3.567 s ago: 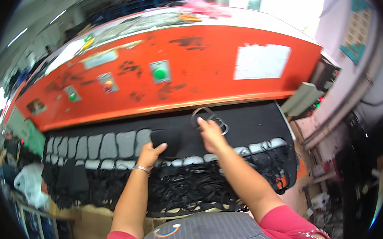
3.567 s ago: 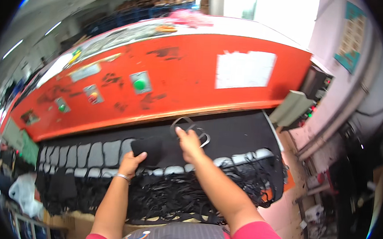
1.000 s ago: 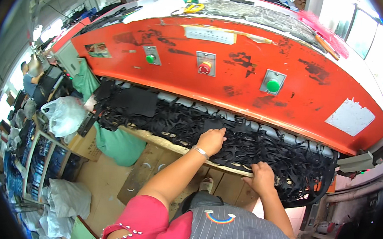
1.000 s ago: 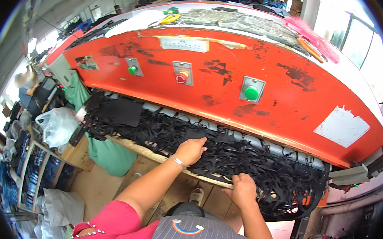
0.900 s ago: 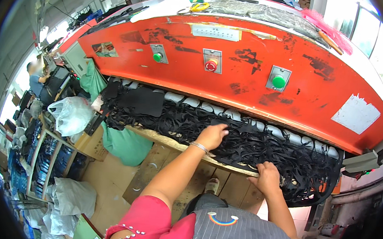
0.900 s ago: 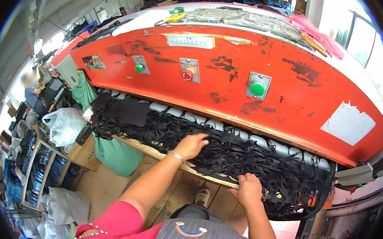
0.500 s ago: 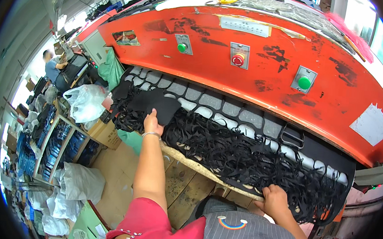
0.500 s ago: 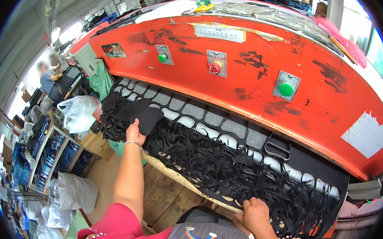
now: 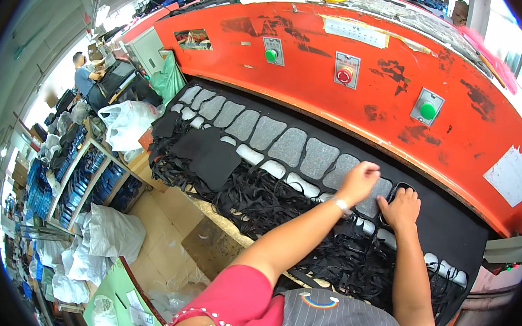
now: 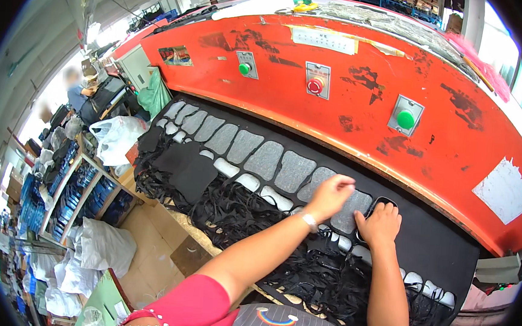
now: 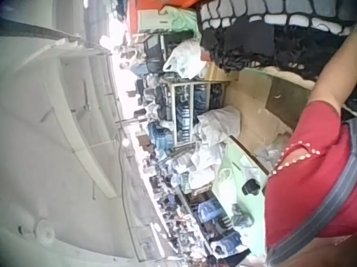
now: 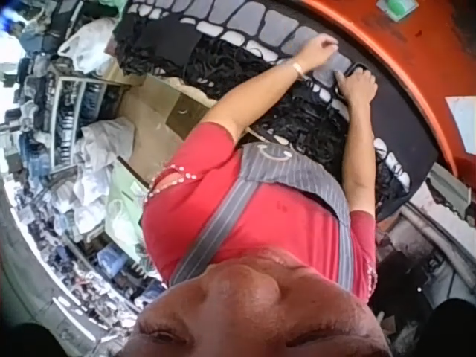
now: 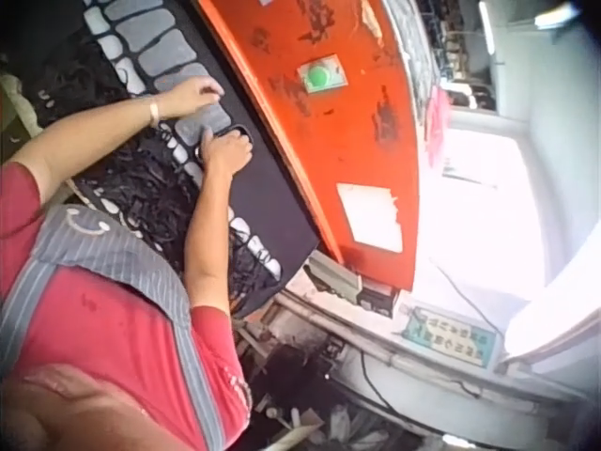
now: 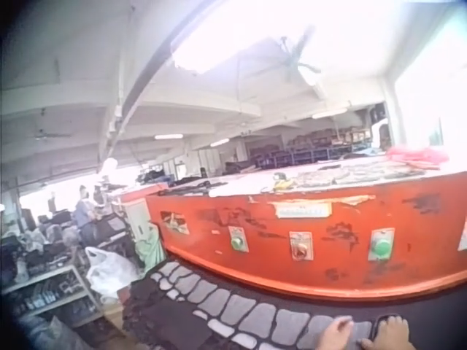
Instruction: Operating a hydraulic cutting machine to die-cut shoe components and then bundling the finished parts with elastic bands.
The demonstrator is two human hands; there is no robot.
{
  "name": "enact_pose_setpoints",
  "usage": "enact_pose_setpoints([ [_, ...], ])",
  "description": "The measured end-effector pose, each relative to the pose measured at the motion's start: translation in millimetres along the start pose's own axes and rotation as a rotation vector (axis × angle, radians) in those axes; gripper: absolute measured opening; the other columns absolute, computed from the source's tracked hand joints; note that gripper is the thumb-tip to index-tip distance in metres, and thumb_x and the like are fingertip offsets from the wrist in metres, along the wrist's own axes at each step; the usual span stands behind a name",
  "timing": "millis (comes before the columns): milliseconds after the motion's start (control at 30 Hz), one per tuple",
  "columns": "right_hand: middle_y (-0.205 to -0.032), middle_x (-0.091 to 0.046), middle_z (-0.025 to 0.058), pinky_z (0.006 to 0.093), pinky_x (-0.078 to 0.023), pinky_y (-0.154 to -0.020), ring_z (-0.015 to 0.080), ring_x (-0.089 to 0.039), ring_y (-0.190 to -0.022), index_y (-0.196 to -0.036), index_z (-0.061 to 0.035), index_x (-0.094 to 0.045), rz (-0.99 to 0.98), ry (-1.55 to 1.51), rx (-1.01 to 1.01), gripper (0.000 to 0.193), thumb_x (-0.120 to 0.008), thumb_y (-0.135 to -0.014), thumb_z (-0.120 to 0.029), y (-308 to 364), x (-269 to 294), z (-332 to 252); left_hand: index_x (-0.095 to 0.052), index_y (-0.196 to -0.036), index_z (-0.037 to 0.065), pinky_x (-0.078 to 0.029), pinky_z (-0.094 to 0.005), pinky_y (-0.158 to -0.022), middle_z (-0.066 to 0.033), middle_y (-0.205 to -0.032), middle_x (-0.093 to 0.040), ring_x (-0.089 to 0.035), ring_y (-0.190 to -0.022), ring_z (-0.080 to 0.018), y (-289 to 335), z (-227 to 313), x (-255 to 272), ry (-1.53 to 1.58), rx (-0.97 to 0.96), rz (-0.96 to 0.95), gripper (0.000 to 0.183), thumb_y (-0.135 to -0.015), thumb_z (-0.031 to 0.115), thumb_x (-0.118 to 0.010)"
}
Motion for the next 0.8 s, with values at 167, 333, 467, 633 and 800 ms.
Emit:
enact_pose_setpoints([
  [167, -0.098, -0.065, 0.0229, 0.0431, -0.037, -0.092, 0.0349, -0.060, -0.098, -0.092, 0.0008, -0.063, -0.147, -0.235, -0.015, 0.046, -0.059, -0.073, -0.040, -29, -9, 16, -0.053, -0.116, 0.000, -0.050, -0.0361, -0.074, -0.0158, -0.098, -0.064, -0.063, -0.084, -0.0223, -31, -21, -75, -0.103, 0.321, -0.202, 0.051, -0.092, 0.044, -0.051],
  [333, -0.088, -0.066, 0.0137, 0.0353, -0.047, -0.073, 0.0229, -0.063, -0.084, -0.087, 0.0001, -0.061, -0.221, -1.137, -0.166, 0.030, -0.059, -0.081, -0.029, -48, -49, 74, -0.037, -0.132, -0.003, -0.045, -0.0459, -0.087, -0.0252, -0.119, -0.056, -0.055, -0.110, -0.0358, -28, -33, -118, -0.084, 0.528, -0.227, 0.070, -0.092, 0.054, -0.041],
  [467, -0.084, -0.062, 0.0045, 0.0278, -0.049, -0.064, 0.0134, -0.061, -0.077, -0.099, -0.0050, -0.055, -0.178, -1.667, -0.332, 0.018, -0.058, -0.089, -0.020, -39, -43, 107, -0.040, -0.129, -0.010, -0.040, -0.0393, -0.100, -0.0297, -0.128, -0.050, -0.049, -0.121, -0.0358, -27, -20, -119, -0.283, 0.372, -0.196, 0.075, -0.079, 0.037, -0.071],
  [633, -0.106, -0.062, 0.0091, 0.0309, -0.046, -0.085, 0.0178, -0.058, -0.097, -0.105, -0.0068, -0.059, -0.179, -1.245, 0.023, 0.020, -0.062, -0.086, -0.011, -24, 5, 126, -0.033, -0.137, -0.002, -0.048, -0.0345, -0.091, -0.0187, -0.126, -0.053, -0.056, -0.110, -0.0263, -30, -65, -106, -0.018, 0.247, -0.196, 0.072, -0.077, 0.005, -0.071],
  [800, -0.143, -0.033, 0.0199, 0.0479, -0.032, -0.105, 0.0420, -0.031, -0.130, -0.085, -0.0104, -0.067, 0.259, -0.058, 0.224, 0.015, -0.068, -0.071, -0.006, 24, -5, 169, -0.057, -0.116, -0.003, -0.050, -0.0312, -0.084, -0.0101, -0.110, -0.062, -0.060, -0.095, -0.0181, -14, -37, -113, 0.357, 0.528, -0.562, 0.030, -0.088, 0.006, -0.060],
])
Point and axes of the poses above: each hand's wrist, its own y-axis away from the middle knuckle, its own x-axis out of the back of the hand, z = x × y, the point moved 4 cm from there along -y, towards the middle knuckle
